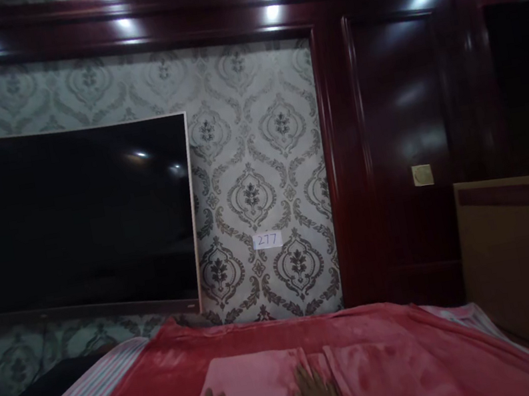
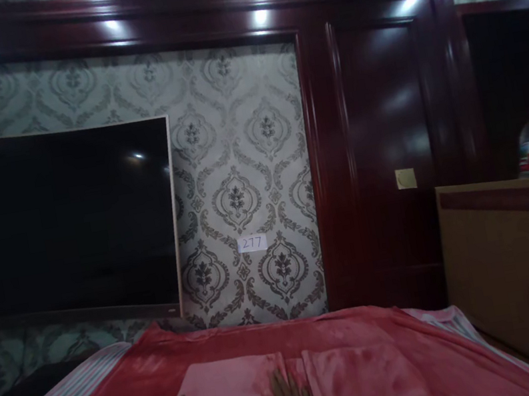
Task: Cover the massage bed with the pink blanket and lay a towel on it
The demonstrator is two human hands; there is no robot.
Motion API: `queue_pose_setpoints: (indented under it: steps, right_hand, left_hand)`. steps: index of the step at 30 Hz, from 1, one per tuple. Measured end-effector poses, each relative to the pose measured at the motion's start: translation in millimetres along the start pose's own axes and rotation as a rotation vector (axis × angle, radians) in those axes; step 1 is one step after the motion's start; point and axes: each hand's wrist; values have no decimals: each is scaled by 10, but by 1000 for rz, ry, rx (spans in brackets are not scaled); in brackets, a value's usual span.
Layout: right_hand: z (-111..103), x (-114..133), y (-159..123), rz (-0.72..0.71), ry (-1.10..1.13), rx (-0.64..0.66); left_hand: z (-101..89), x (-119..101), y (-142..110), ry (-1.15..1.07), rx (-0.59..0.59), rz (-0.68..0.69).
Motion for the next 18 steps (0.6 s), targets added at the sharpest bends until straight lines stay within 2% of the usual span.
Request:
queue_pose_setpoints:
  steps: [3, 6, 8, 10, 12, 15, 18]
  right_hand:
    - [6, -2, -62, -9, -11, -24]
    - [-102, 24, -126, 0, -5, 6]
    - [-184, 33, -154, 20, 18, 38]
    - [-258, 27, -178, 38, 42, 69]
    - [-324, 15, -202, 43, 54, 97]
    - [-410, 4, -234, 12, 50, 88]
    - [-468, 8, -246, 8, 34, 91]
  left_hand:
    - [-48, -28, -60, 72, -54, -4]
    - [-151, -162, -97, 67, -106, 136]
    - [-245, -353, -81, -11, -59, 284]
    - [-331, -613, -25, -92, 32, 389]
    - [-376, -893, 56, -143, 74, 493]
    - [-306, -1238, 171, -163, 54, 593]
    - [-104, -1406, 224, -156, 28, 608]
Point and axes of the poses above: each hand's wrist, its own y-axis towards the middle knuckle, its own z-axis out of the palm, x = y × z, and after that the axes turned 3 degrees about x, right-handed
